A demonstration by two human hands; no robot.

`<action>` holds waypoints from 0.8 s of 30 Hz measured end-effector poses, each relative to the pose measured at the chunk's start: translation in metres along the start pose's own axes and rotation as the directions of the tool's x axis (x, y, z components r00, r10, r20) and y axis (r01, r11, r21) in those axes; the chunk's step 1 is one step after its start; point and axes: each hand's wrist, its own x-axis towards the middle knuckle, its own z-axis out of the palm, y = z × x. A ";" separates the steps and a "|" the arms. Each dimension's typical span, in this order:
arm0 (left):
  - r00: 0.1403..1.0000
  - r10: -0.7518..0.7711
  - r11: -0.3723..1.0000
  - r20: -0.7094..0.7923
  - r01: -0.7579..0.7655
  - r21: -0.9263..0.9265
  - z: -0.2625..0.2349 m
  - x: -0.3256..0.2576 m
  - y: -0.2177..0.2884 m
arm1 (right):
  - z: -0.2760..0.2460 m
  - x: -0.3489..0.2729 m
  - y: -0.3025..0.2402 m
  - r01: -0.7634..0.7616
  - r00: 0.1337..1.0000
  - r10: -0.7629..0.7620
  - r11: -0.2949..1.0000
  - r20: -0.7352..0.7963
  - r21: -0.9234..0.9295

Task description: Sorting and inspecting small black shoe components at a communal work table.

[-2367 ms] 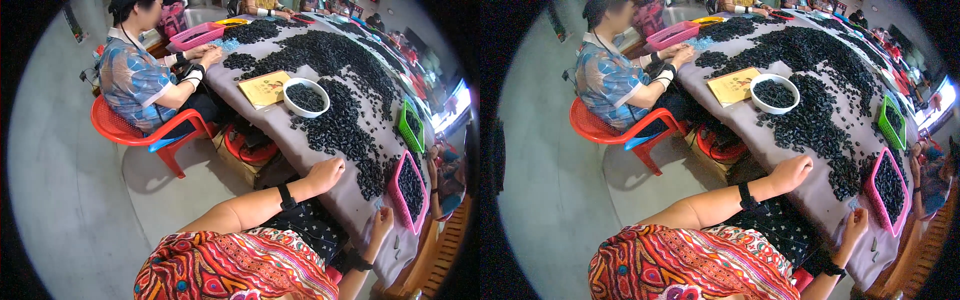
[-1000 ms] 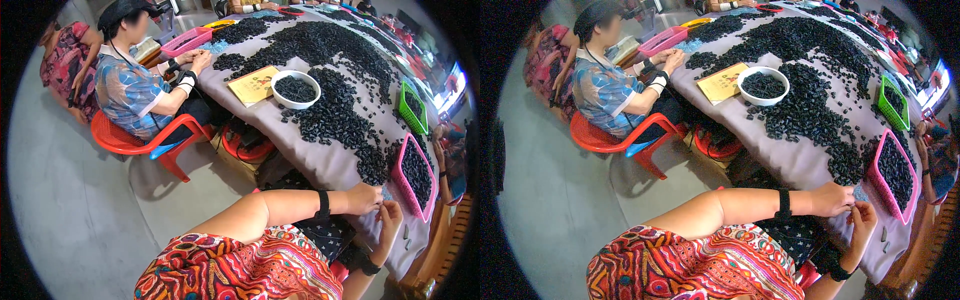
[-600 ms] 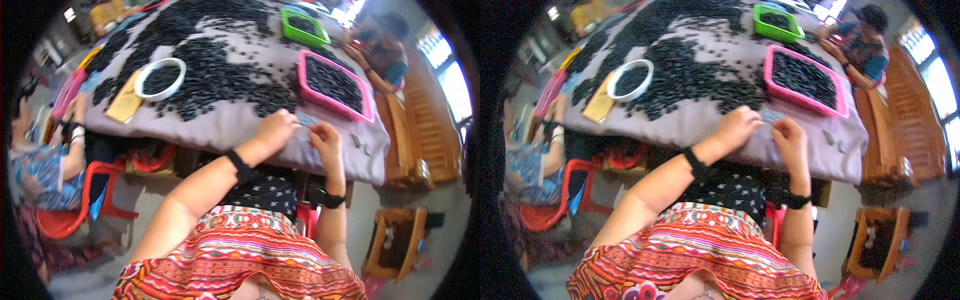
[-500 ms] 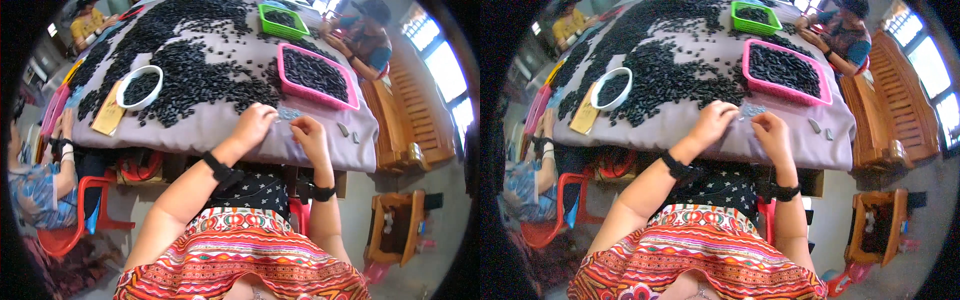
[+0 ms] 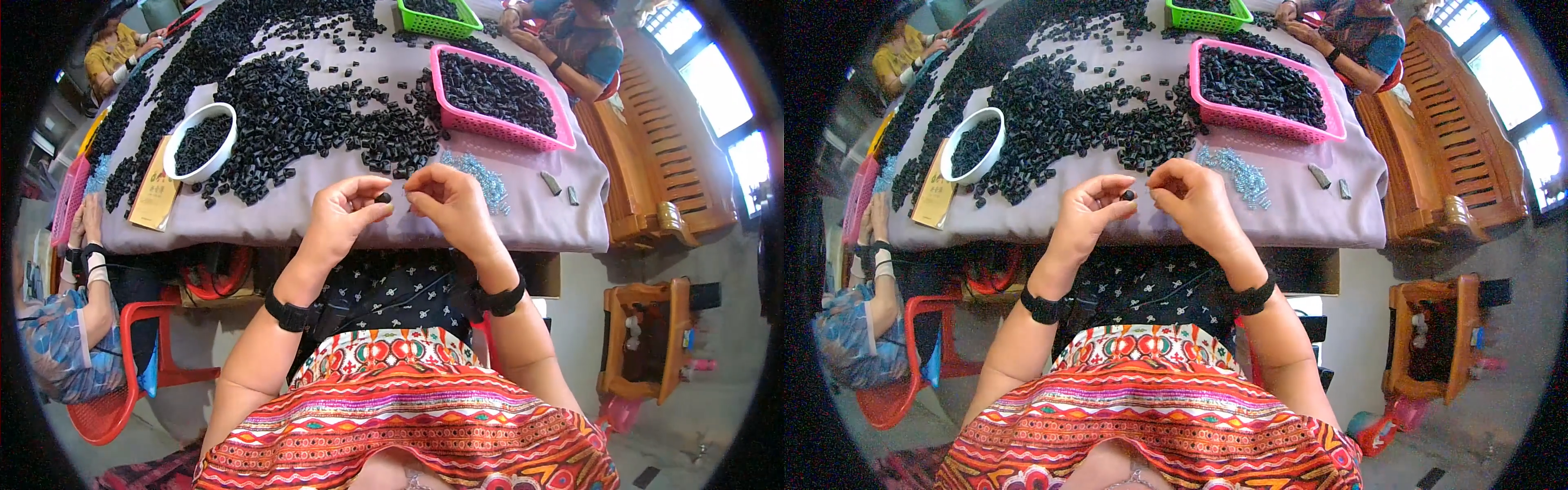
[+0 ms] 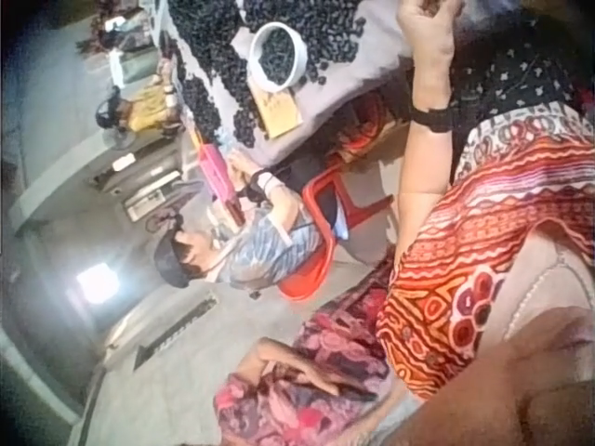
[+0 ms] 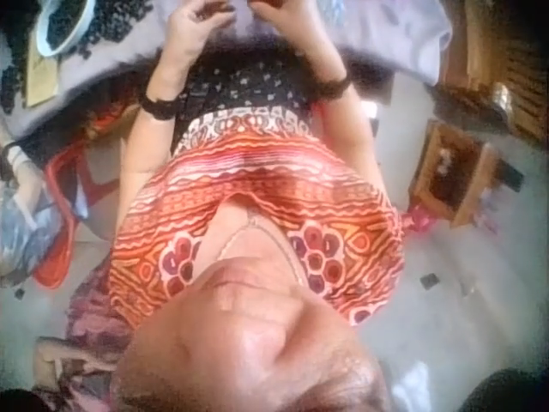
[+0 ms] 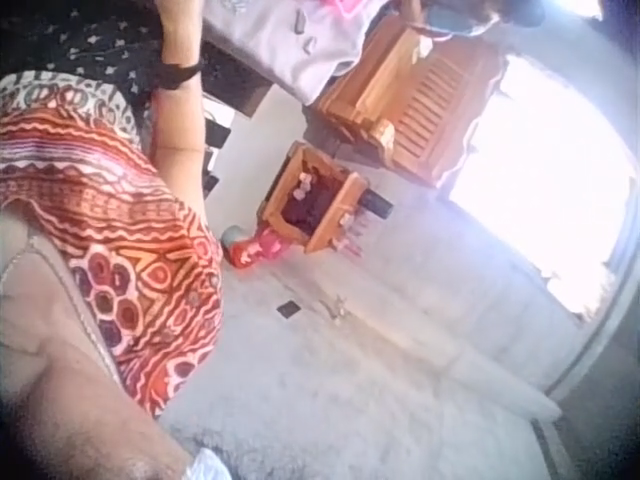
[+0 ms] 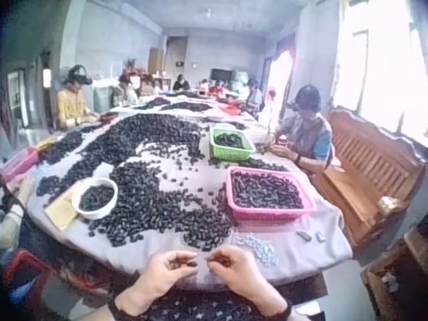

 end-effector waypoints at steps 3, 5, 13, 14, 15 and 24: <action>0.998 0.056 0.998 -0.012 -0.055 0.036 -0.001 -0.002 0.000 | 0.010 0.002 -0.009 0.028 0.999 -0.028 1.000 0.018 0.014; 0.998 0.064 0.997 -0.005 -0.063 0.050 -0.002 -0.004 0.003 | 0.013 0.003 -0.013 0.002 0.999 -0.002 1.000 0.043 0.000; 0.992 -0.104 0.994 -0.077 0.101 -0.046 -0.012 -0.005 0.002 | 0.019 0.011 -0.012 -0.064 0.997 0.060 0.994 0.052 0.085; 0.991 -0.110 0.993 -0.081 0.107 -0.043 -0.012 -0.005 0.002 | 0.020 0.012 -0.011 -0.079 0.996 0.075 0.991 0.041 0.109; 0.987 -0.100 0.992 -0.124 0.089 -0.088 -0.013 -0.006 0.004 | 0.022 0.014 -0.011 -0.083 0.996 0.078 0.990 0.045 0.116; 0.952 -0.200 0.974 -0.231 0.168 -0.152 -0.014 -0.003 0.008 | 0.031 0.019 -0.012 0.074 0.997 -0.074 0.997 0.018 0.013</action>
